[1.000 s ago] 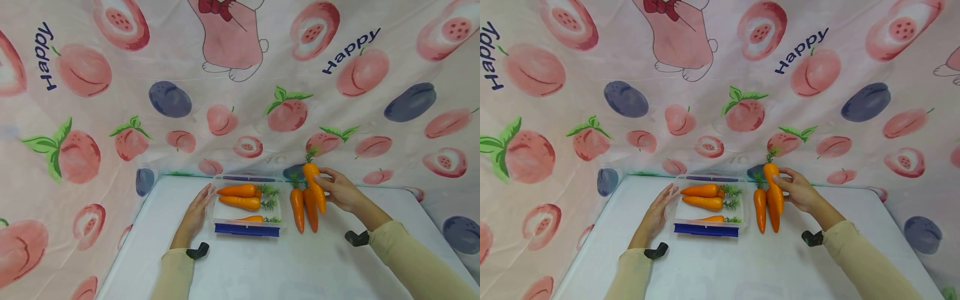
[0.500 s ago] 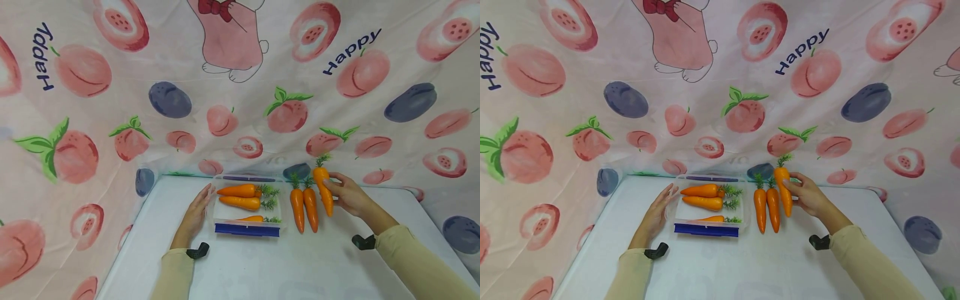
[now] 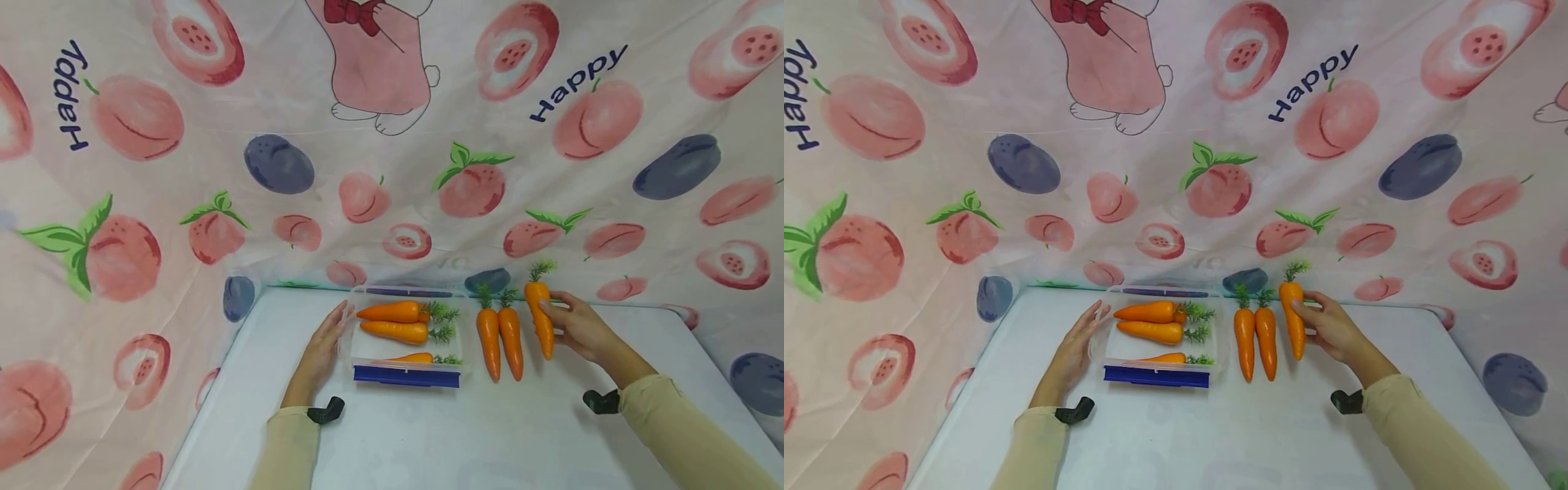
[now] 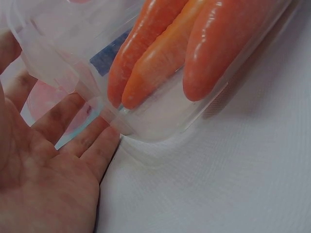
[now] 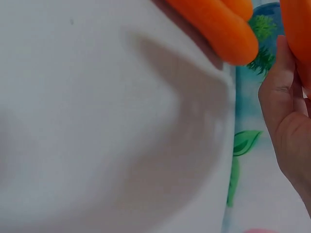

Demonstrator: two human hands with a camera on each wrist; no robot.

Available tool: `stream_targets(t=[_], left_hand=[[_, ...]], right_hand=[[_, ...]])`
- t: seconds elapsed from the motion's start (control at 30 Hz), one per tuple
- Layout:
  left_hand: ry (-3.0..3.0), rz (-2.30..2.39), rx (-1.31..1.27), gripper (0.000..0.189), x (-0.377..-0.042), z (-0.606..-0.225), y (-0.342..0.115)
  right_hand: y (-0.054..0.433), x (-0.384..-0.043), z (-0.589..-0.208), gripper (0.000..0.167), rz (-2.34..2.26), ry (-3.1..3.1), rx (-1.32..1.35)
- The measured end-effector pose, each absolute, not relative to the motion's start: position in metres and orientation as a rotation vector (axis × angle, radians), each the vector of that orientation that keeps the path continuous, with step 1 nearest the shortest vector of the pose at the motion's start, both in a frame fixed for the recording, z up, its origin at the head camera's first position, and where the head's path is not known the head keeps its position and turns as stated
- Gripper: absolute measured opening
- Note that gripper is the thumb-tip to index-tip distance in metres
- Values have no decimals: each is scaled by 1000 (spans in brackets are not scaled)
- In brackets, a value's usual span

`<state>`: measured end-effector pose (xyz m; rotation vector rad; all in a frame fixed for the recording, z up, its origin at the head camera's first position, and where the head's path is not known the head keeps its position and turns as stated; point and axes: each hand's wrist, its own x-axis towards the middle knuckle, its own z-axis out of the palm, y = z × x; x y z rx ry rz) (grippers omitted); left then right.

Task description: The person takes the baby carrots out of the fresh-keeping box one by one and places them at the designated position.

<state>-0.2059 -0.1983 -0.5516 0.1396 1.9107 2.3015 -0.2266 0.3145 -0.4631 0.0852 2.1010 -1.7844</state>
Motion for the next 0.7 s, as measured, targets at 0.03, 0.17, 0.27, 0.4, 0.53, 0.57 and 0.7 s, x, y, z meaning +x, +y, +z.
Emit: stream_targets(t=[0.03,0.17,0.27,0.4,0.53,0.57,0.7], left_hand=[[1913,2300,137,51,-206,-552,-198],[1923,2283,125,50,-206,-552,-199],[1925,2282,129,50,-206,-551,-198],[1918,2300,150,51,-206,-552,-198],[1907,2310,152,51,-207,-553,-199],[1907,2310,149,51,-207,-553,-199],[1914,2297,122,50,-206,-552,-199]], right_hand=[[315,-227,-465,86,-1780,2104,92],[318,-227,-472,84,-1770,2112,97],[319,-227,-477,85,-1761,2118,96],[322,-228,-484,85,-1725,2128,104],[322,-229,-490,86,-1664,2158,132],[322,-229,-491,87,-1642,2168,129],[320,-228,-494,90,-1583,2194,184]])
